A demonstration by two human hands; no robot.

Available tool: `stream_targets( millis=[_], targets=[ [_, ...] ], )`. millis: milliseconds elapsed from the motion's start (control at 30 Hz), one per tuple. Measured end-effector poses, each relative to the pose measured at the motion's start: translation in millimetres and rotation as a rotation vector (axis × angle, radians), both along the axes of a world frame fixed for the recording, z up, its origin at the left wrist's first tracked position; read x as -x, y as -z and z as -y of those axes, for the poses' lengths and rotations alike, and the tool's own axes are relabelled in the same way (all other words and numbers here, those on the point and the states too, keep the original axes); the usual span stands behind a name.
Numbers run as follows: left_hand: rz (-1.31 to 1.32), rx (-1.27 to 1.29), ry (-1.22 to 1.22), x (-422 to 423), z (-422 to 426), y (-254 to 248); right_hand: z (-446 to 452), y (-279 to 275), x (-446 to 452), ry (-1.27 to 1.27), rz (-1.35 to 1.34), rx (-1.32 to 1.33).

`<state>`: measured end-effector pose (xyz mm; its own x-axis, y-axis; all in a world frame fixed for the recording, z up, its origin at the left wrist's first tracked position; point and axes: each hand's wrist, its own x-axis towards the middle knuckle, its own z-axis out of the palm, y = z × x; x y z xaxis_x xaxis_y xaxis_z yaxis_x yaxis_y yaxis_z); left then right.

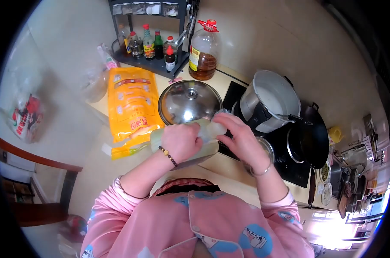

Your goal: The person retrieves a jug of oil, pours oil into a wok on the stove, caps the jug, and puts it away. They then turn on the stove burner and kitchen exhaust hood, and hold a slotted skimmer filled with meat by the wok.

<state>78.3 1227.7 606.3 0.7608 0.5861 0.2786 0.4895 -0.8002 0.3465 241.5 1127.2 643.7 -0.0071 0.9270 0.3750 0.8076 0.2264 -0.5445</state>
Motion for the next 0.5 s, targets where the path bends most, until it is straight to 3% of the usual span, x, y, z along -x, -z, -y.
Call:
stream_targets(
  millis=[100,267,367,433,500],
  targets=[
    [0.006,0.011,-0.001,-0.3,-0.8,-0.4,-10.2,-8.4,-9.0,-0.159,0.015,0.117],
    [-0.022,0.048,0.0,1.1,0.1,-4.1,-15.8,-12.3,-6.4,-0.156,0.125,0.033],
    [-0.059,0.073,-0.007,1.3,1.1,-6.2,-18.2,-14.4,-0.4,-0.01,0.186,0.199],
    [-0.067,0.076,-0.004,1.5,0.5,-5.4,-23.4,-8.3,3.7,0.207,0.399,0.307],
    [-0.067,0.079,-0.006,1.8,0.5,-3.8,-25.6,-4.1,0.9,0.225,0.375,0.323]
  ],
)
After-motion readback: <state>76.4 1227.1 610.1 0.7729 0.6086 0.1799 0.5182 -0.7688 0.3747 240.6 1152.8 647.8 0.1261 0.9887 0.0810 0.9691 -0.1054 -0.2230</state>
